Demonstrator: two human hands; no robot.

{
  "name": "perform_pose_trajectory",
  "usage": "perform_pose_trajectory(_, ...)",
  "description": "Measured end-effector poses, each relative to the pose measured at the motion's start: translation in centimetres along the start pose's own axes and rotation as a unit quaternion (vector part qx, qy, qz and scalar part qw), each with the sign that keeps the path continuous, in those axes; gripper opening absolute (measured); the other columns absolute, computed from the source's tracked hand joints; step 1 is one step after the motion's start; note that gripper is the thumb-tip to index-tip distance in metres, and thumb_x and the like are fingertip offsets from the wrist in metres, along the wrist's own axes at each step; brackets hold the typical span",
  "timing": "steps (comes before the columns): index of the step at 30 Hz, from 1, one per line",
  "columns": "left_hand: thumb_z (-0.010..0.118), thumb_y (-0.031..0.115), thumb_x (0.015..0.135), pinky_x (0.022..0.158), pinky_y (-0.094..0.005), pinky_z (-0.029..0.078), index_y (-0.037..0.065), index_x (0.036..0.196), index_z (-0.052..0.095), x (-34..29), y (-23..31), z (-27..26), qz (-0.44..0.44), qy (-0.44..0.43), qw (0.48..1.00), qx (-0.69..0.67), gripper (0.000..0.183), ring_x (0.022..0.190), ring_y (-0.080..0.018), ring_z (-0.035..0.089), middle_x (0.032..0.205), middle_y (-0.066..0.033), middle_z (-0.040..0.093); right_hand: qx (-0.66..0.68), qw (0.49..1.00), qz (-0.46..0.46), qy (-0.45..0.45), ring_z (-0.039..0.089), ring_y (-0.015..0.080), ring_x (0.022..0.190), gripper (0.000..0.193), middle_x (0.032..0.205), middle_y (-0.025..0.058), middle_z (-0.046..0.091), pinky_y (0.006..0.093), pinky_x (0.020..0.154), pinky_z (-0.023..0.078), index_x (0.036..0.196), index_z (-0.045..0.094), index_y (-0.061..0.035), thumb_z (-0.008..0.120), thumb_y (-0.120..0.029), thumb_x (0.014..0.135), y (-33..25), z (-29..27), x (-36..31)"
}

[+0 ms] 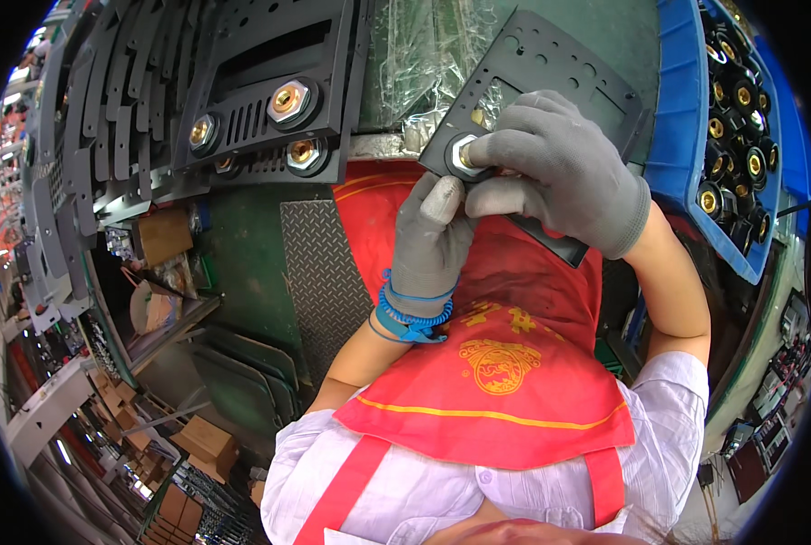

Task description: The person inserts small cylindrical components into holes on a black metal plate and secures them by hand-tightening nuts. They repeat this process for multiple plates, stacking the completed units on the table. The person also handles a blue bin containing the cylindrical components.

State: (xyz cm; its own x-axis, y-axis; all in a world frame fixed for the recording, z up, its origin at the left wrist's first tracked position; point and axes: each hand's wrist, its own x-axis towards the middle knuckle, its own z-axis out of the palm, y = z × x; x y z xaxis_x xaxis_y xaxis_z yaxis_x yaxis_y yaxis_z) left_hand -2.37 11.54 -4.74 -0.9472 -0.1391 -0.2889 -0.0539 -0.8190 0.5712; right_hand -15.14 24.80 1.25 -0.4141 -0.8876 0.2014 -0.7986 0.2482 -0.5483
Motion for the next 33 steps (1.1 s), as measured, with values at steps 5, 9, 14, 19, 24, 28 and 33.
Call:
perform_pose_trajectory(5, 0.054, 0.029, 0.098, 0.094, -0.0335, 0.046, -0.004, 0.129, 0.049, -0.2, -0.3, -0.5, -0.004, 0.030, 0.999, 0.010, 0.046, 0.108, -0.0165, 0.057, 0.120, -0.0102, 0.058, -0.045, 0.993, -0.064, 0.084, 0.061, 0.0279, 0.092, 0.024, 0.093, 0.0054, 0.062, 0.0391, 0.086, 0.047, 0.096, 0.069, -0.0123, 0.077, -0.020, 0.074, 0.3, 0.1, 0.1)
perform_pose_trajectory(9, 0.047, 0.030, 0.101, 0.109, -0.0429, 0.040, -0.002, 0.136, 0.046, 0.0, -0.8, -1.3, 0.003, -0.009, 1.000, 0.008, 0.048, 0.122, -0.0249, 0.053, 0.131, -0.0138, 0.054, -0.048, 0.992, -0.017, 0.117, 0.061, 0.0276, 0.088, 0.018, 0.086, 0.0058, 0.060, 0.0410, 0.085, 0.046, 0.089, 0.069, -0.0108, 0.075, -0.021, 0.076, -0.4, 1.7, 0.6)
perform_pose_trajectory(14, 0.042, 0.029, 0.101, 0.113, -0.0430, 0.036, -0.004, 0.137, 0.044, 0.1, -1.1, -3.2, 0.003, -0.069, 0.998, 0.005, 0.049, 0.126, -0.0263, 0.050, 0.135, -0.0151, 0.051, -0.073, 0.991, -0.041, 0.101, 0.059, 0.0272, 0.082, 0.019, 0.083, 0.0075, 0.058, 0.0391, 0.079, 0.045, 0.084, 0.068, -0.0090, 0.075, -0.025, 0.077, 0.5, 0.4, 0.2)
perform_pose_trajectory(19, 0.049, 0.027, 0.100, 0.100, -0.0379, 0.046, -0.001, 0.126, 0.051, -0.1, -0.6, -0.4, 0.000, 0.015, 1.000, -0.014, 0.039, 0.113, -0.0194, 0.058, 0.122, -0.0109, 0.058, 0.089, 0.986, 0.022, 0.137, 0.062, 0.0303, 0.094, 0.025, 0.097, 0.0103, 0.064, 0.0406, 0.087, 0.046, 0.100, 0.066, -0.0082, 0.073, -0.021, 0.080, -0.7, 0.8, -0.1)
perform_pose_trajectory(24, 0.048, 0.026, 0.101, 0.103, -0.0378, 0.047, -0.001, 0.131, 0.049, -0.2, -0.3, -0.9, -0.016, 0.016, 1.000, -0.005, 0.041, 0.118, -0.0210, 0.057, 0.128, -0.0114, 0.057, 0.062, 0.996, -0.002, 0.059, 0.061, 0.0320, 0.108, 0.037, 0.112, 0.0103, 0.065, 0.0412, 0.095, 0.046, 0.117, 0.062, -0.0102, 0.071, -0.012, 0.081, -0.4, 1.3, -0.2)
perform_pose_trajectory(28, 0.049, 0.026, 0.101, 0.101, -0.0361, 0.049, -0.001, 0.131, 0.050, -0.3, -0.2, -0.8, -0.024, 0.035, 0.999, -0.001, 0.041, 0.116, -0.0206, 0.059, 0.125, -0.0115, 0.058, 0.106, 0.991, 0.075, 0.013, 0.067, 0.0295, 0.085, 0.031, 0.087, 0.0108, 0.069, 0.0375, 0.077, 0.051, 0.114, 0.065, -0.0069, 0.069, -0.009, 0.084, -0.9, -1.0, -0.3)
perform_pose_trajectory(33, 0.052, 0.028, 0.100, 0.097, -0.0337, 0.051, -0.002, 0.126, 0.052, -0.3, -0.2, -0.6, -0.020, 0.040, 0.999, -0.009, 0.039, 0.109, -0.0182, 0.062, 0.118, -0.0109, 0.062, 0.083, 0.986, -0.015, 0.144, 0.066, 0.0331, 0.090, 0.033, 0.096, 0.0131, 0.068, 0.0394, 0.080, 0.051, 0.116, 0.064, -0.0049, 0.061, 0.001, 0.083, -0.6, 0.2, 0.2)
